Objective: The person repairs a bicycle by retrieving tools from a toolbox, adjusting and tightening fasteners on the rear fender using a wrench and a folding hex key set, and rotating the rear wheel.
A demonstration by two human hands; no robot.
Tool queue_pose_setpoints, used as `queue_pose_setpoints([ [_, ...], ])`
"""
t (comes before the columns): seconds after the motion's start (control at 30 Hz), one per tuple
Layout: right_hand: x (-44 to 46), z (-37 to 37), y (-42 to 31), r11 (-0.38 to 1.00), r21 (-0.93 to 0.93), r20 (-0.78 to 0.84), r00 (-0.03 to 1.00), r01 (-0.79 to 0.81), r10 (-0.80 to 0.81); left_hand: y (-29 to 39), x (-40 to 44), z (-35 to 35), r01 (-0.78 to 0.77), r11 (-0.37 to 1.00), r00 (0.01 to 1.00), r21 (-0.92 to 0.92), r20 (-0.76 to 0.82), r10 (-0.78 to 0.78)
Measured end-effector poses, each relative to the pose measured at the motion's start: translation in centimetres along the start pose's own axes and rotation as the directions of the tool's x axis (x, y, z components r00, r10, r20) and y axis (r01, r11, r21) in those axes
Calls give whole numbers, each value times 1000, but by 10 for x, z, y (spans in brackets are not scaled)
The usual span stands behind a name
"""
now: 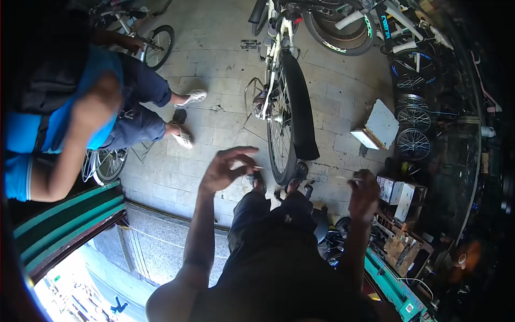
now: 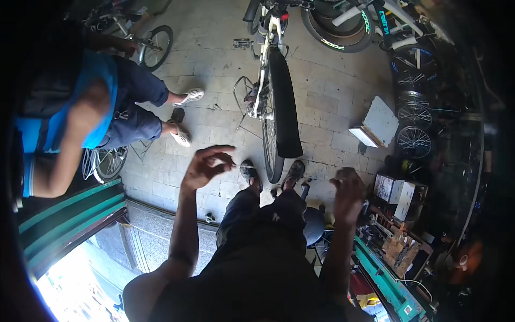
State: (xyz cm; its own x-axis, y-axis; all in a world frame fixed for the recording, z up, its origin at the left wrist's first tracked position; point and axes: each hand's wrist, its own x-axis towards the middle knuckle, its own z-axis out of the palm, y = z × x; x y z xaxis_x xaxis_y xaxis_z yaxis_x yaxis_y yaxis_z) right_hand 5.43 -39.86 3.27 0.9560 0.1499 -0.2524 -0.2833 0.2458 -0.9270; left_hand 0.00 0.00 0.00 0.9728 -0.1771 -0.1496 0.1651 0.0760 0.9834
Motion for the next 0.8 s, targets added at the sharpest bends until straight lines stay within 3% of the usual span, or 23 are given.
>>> queue_pose_setpoints([
  [0.07, -21, -7, -33, 972, -34, -245, 941, 233, -234, -4, 18, 28, 69, 983, 989, -170, 139, -46],
  [0.1, 4, 10, 7, 979, -31, -331, 922, 201, -200, -18, 30, -28, 116, 984, 979, -138, 181, -90],
  [0.13, 8, -17, -4, 970, -116, -401, 883, 213, -242, -32, 50, -28, 111, 983, 987, -146, 128, -92],
  [0.17, 14, -34, -20, 940, 10, -393, 866, 340, -309, -49, 73, -28, 102, 982, 993, -156, 78, -91],
  [0.2, 7, -80, -34, 940, -12, -250, 909, 342, -334, -83, 87, -26, 91, 983, 996, -161, -8, -94],
  [0.23, 13, -46, -55, 911, 188, -436, 862, 367, -257, -121, 105, -34, 70, 987, 991, -141, -102, -85],
  [0.3, 35, -62, -87, 869, 494, -22, 1000, 29, -21, -188, 141, -49, 158, 982, 952, -102, -248, -179],
  [0.33, 50, -51, -100, 871, 492, -10, 1000, 25, -23, -228, 157, -59, 151, 983, 950, -103, -259, -173],
  [0.4, 84, -21, -124, 983, 105, -91, 983, -149, 159, -305, 173, -69, 266, 957, 871, 115, -454, -188],
  [0.43, 106, -16, -128, 984, 99, -77, 985, -150, 158, -329, 180, -72, 262, 959, 865, 110, -466, -183],
  [0.5, 149, -8, -126, 902, -384, -159, 976, -198, 147, -364, 194, -79, 339, 932, 820, 130, -527, -225],
  [0.53, 172, 8, -123, 900, -390, -144, 978, -195, 150, -370, 201, -79, 339, 933, 811, 123, -540, -224],
  [0.57, 194, 31, -116, 695, -718, -122, 987, -13, -107, -372, 208, -77, 314, 939, 798, 137, -573, -184],
  [0.6, 215, 47, -114, 350, -929, -4, 943, 119, -333, -374, 212, -75, 294, 944, 784, 150, -603, -148],
  [0.7, 275, 84, -127, 72, -946, 247, 848, 316, -469, -374, 223, -66, 246, 965, 798, 90, -584, -149],
  [0.73, 301, 101, -138, -66, -909, 383, 759, 412, -526, -387, 227, -66, 179, 974, 780, 142, -624, -52],
  [0.77, 328, 118, -149, -215, -852, 507, 648, 478, -568, -396, 231, -67, 182, 974, 774, 134, -631, -58],
  [0.8, 357, 137, -152, -55, -846, 440, 636, 531, -633, -404, 232, -65, 196, 969, 767, 151, -639, -55],
])
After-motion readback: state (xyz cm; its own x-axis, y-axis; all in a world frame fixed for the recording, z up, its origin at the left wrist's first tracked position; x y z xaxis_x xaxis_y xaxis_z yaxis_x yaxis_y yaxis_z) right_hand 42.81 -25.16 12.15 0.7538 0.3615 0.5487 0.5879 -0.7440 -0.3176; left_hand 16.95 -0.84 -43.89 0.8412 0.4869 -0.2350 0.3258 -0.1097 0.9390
